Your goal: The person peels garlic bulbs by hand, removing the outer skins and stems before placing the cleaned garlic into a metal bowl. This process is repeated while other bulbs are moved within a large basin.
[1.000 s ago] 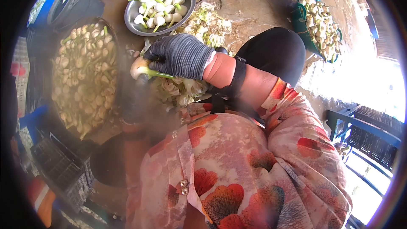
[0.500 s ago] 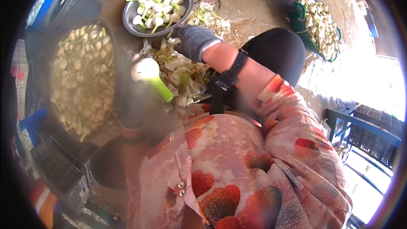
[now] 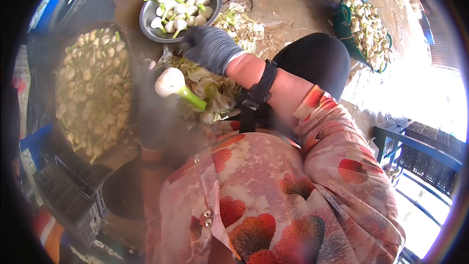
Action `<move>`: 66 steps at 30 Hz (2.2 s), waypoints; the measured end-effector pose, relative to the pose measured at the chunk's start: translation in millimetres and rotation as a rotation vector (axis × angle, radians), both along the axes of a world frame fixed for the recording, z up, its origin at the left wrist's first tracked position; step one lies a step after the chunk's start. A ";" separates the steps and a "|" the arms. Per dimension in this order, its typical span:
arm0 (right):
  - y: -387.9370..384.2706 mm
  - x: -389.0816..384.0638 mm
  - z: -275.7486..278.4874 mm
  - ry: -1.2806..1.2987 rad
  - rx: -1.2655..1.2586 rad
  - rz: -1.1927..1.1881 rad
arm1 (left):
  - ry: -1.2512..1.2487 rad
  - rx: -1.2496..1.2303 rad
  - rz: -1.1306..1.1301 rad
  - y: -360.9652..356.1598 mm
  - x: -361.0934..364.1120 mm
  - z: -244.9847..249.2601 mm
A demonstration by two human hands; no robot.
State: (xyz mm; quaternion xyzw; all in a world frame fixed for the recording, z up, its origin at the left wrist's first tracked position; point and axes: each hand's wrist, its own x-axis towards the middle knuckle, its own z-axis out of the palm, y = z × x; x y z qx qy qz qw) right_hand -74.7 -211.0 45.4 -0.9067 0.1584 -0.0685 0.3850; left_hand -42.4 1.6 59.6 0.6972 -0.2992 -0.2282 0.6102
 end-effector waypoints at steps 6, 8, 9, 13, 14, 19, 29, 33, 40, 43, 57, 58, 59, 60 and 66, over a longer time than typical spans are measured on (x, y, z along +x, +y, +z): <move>11.4 -27.8 3.2 0.384 0.974 0.575 | -0.111 0.030 0.083 4.6 8.2 -5.4; 17.7 -36.6 -46.0 0.338 0.879 0.765 | -0.018 -0.031 0.048 1.8 15.0 -16.6; 22.0 -35.1 -40.0 0.356 0.666 0.788 | -0.026 -0.026 0.044 3.3 17.6 -23.5; 44.0 -31.1 47.4 0.419 0.022 0.668 | -0.645 0.233 0.184 7.0 23.5 -32.0; 42.1 -29.4 55.9 0.314 -0.045 0.681 | -0.133 0.238 0.354 -2.2 28.2 -19.3; 32.2 -25.3 56.2 0.043 -0.114 0.645 | 1.024 0.050 0.568 2.5 45.3 -48.8; -187.7 102.5 -18.1 -0.099 -0.400 -0.267 | 0.955 -0.323 0.616 -2.5 22.7 -99.4; -183.7 140.6 10.4 0.013 0.335 -0.664 | 0.888 -0.309 0.643 9.5 21.8 -78.8; -67.6 188.2 -23.3 0.526 -0.502 -0.001 | 0.915 -0.441 0.626 22.2 30.3 -77.8; -95.4 206.7 -27.9 0.461 -0.627 -0.066 | 0.978 -0.387 0.598 32.8 40.2 -62.8; 138.3 298.4 -98.4 0.112 -0.936 0.919 | 0.927 -0.262 0.628 49.8 58.4 -60.9; 150.2 298.7 -99.5 0.231 -0.954 0.936 | 0.895 -0.269 0.627 50.8 56.2 -61.9; 156.9 296.7 -99.0 0.355 -0.974 0.953 | 0.931 -0.287 0.663 49.9 53.7 -61.9; 159.7 295.5 -98.0 0.368 -0.976 0.956 | 0.966 -0.309 0.697 47.5 53.4 -61.6; 139.5 291.2 -92.2 0.224 -0.839 0.803 | 0.961 -0.368 0.737 47.5 58.0 -46.4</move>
